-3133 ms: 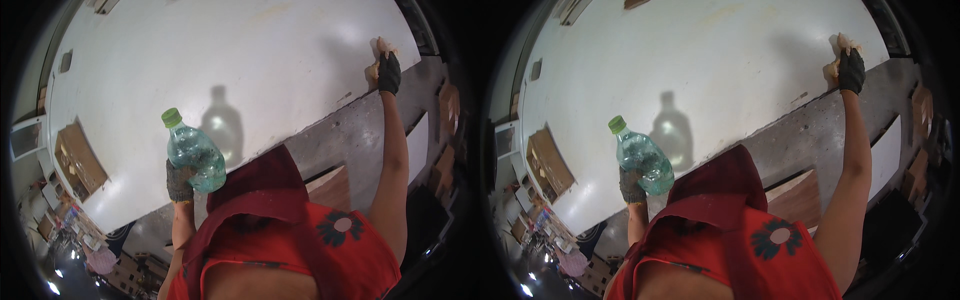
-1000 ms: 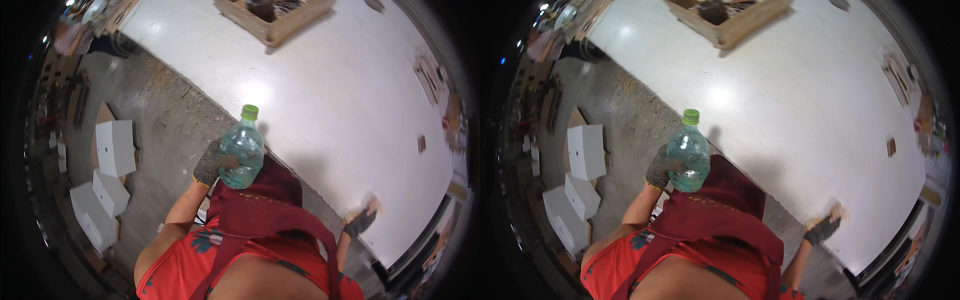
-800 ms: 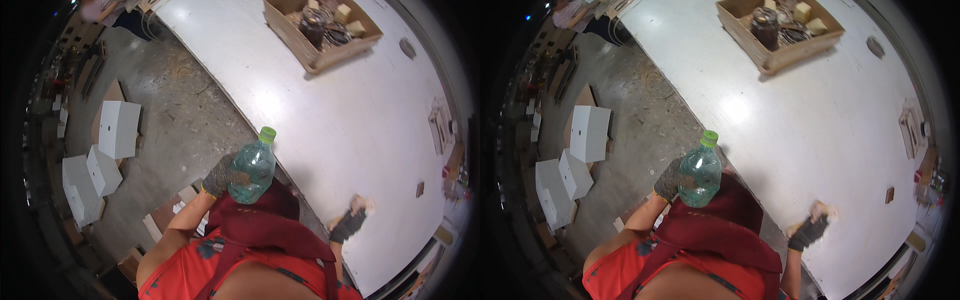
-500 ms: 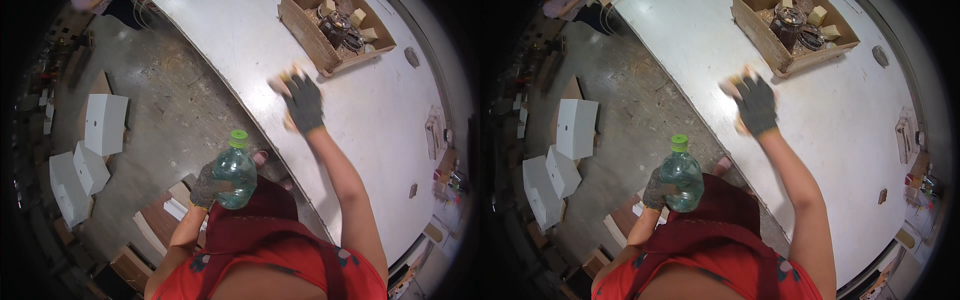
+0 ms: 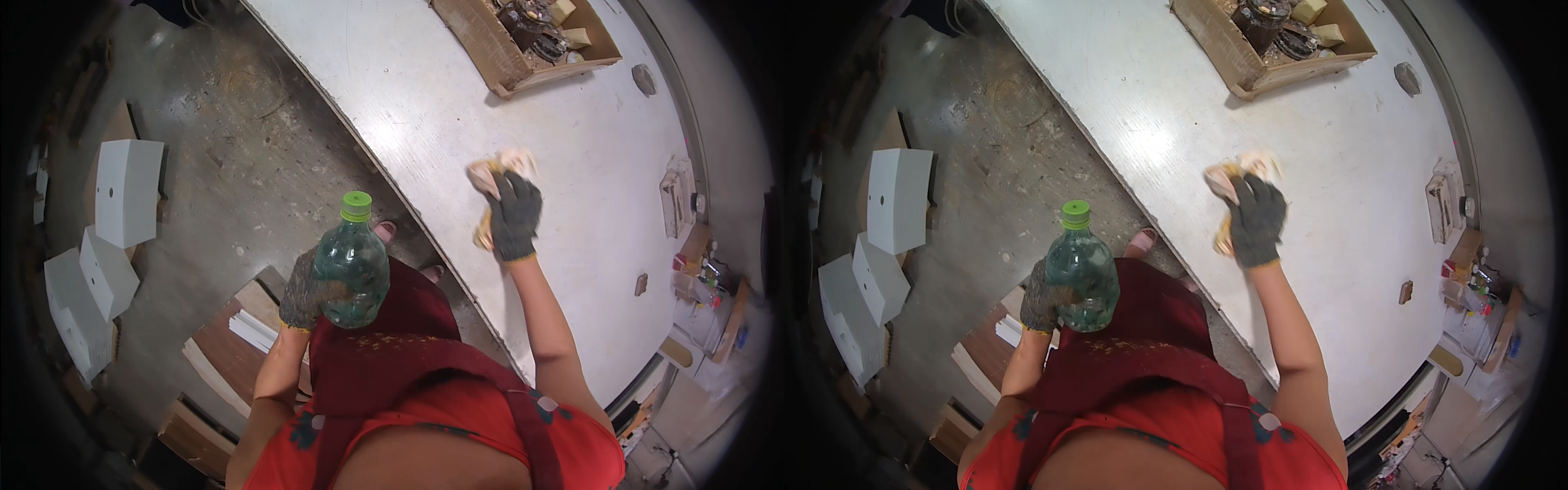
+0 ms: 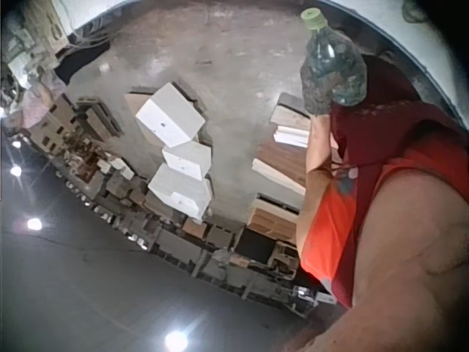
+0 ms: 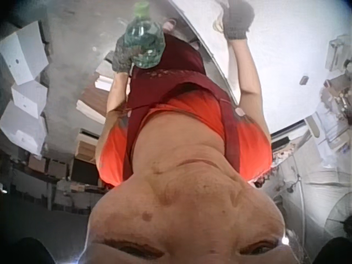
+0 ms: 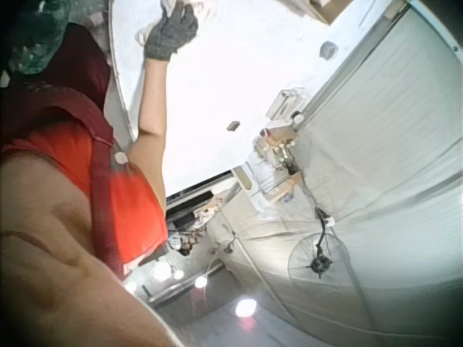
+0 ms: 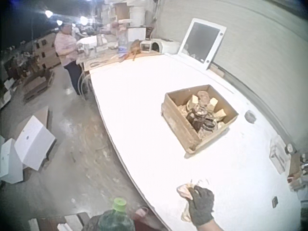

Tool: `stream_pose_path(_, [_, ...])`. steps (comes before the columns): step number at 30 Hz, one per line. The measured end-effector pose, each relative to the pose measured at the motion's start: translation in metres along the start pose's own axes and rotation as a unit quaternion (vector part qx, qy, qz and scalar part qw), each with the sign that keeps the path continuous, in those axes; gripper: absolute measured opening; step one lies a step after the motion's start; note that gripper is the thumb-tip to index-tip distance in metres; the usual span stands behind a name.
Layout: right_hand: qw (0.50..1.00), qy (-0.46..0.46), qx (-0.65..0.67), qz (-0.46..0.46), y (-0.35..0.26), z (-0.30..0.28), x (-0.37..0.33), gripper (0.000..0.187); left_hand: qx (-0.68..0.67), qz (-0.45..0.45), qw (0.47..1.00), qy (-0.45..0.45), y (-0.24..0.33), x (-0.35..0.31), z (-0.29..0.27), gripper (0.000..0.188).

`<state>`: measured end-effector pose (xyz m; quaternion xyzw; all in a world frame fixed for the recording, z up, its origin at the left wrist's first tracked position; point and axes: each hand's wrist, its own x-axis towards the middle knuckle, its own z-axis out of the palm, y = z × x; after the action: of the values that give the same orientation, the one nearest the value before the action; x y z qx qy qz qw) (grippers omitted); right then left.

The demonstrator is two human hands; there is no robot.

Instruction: The person cleans a white tabletop by first using a duster to remove debris, then applying liquid from a bottle and wiping the surface with a cloth. They move a wooden box and other items while wiping different parts of the table.

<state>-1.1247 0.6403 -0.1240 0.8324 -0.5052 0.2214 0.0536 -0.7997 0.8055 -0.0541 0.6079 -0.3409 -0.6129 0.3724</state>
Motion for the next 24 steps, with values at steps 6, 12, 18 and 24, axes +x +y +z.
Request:
stream_pose_path(6, [0.993,-0.090,0.030,-0.067,-0.008,0.004,0.066,0.027,-0.127,-0.026,0.991,-0.020,-0.006,0.008,0.019,0.070])
stream_pose_path(12, [0.980,-0.171,-0.031,-0.101,-0.028,0.028,0.130,0.025,-0.086,-0.045,0.995,-0.023,-0.003,0.011,0.022,0.071])
stream_pose_path(18, [0.972,-0.199,-0.038,-0.120,-0.012,0.010,0.093,0.028,-0.056,-0.048,0.997,-0.020,-0.003,0.016,0.015,0.071])
stream_pose_path(24, [0.969,-0.219,-0.030,-0.107,-0.014,0.025,0.120,0.030,-0.014,-0.022,1.000,0.002,-0.003,0.015,0.015,0.068])
